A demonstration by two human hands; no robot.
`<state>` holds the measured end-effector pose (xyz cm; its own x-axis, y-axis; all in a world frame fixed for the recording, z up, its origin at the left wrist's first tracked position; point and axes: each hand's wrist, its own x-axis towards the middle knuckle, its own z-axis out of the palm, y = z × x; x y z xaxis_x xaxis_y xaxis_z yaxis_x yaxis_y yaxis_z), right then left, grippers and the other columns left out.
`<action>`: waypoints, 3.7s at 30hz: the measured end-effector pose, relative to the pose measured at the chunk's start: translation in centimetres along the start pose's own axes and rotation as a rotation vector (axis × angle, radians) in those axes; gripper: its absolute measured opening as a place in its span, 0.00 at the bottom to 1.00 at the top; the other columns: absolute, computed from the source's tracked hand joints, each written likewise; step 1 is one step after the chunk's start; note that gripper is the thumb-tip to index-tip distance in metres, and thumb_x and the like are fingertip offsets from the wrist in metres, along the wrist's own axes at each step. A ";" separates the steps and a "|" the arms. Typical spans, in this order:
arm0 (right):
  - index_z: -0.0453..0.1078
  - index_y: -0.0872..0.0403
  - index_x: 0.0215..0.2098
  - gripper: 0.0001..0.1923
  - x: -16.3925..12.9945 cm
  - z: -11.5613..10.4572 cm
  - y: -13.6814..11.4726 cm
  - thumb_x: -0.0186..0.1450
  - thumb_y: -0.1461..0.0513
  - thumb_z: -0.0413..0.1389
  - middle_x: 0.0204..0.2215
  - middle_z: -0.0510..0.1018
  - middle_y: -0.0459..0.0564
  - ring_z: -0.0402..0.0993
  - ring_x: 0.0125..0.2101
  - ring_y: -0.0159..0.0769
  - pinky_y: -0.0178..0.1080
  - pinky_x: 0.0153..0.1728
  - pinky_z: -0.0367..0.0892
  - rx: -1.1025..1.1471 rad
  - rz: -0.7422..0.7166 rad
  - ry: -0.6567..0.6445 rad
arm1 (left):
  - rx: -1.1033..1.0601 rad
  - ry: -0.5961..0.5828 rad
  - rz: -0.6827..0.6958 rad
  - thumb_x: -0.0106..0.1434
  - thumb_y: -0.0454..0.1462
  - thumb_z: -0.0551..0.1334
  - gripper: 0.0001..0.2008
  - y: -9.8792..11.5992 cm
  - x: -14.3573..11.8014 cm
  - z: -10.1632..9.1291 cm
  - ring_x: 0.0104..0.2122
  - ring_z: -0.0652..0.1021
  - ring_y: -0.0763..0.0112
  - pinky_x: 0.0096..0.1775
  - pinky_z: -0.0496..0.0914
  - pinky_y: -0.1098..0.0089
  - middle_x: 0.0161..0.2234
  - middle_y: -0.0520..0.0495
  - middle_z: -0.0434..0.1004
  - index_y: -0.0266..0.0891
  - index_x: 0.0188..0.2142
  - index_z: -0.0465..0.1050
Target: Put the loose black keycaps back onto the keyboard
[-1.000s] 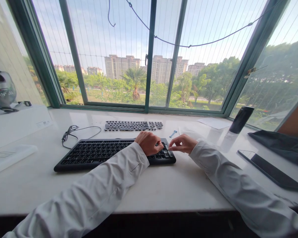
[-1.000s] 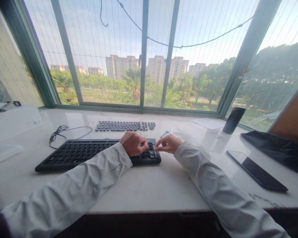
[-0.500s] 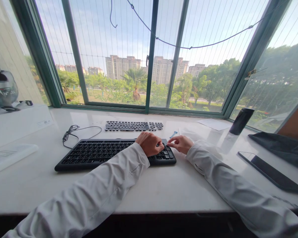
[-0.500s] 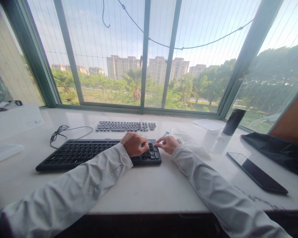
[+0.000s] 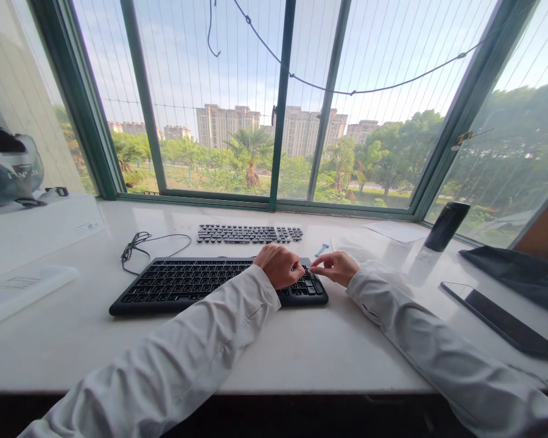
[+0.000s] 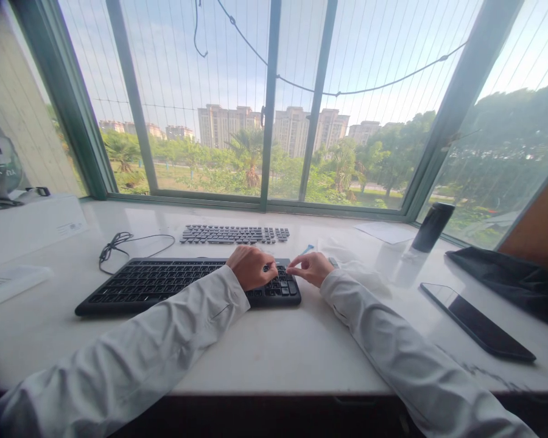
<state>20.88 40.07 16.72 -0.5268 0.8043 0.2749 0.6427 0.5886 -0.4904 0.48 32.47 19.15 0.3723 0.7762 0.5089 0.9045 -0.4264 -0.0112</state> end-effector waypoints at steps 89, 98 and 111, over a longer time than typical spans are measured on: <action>0.78 0.53 0.34 0.23 -0.3 -0.9 -1.7 0.56 0.44 0.54 0.10 0.68 0.42 0.62 0.14 0.27 0.32 0.23 0.59 0.034 -0.103 -0.101 | -0.143 -0.035 0.227 0.62 0.46 0.54 0.12 -1.9 0.3 1.5 0.32 0.77 0.75 0.31 0.62 0.76 0.34 0.56 0.79 0.50 0.37 0.76; 0.77 0.52 0.35 0.22 0.0 -0.5 -1.0 0.56 0.45 0.55 0.11 0.69 0.41 0.64 0.15 0.26 0.30 0.23 0.59 0.030 -0.098 -0.212 | -0.119 -0.053 0.273 0.62 0.46 0.54 0.12 -1.9 0.2 2.0 0.31 0.77 0.75 0.27 0.59 0.76 0.33 0.57 0.79 0.52 0.36 0.76; 0.77 0.49 0.36 0.17 -0.2 -0.5 -1.3 0.57 0.48 0.56 0.10 0.69 0.40 0.66 0.15 0.26 0.29 0.23 0.59 -0.019 -0.137 -0.192 | -0.101 -0.156 0.333 0.62 0.39 0.53 0.13 -2.2 0.3 1.4 0.33 0.76 0.75 0.28 0.60 0.77 0.34 0.54 0.79 0.54 0.40 0.75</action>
<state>20.43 39.14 17.72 -0.7046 0.6877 0.1750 0.5674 0.6941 -0.4430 -1.11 34.34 18.15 0.6766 0.6455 0.3543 0.7064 -0.7048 -0.0650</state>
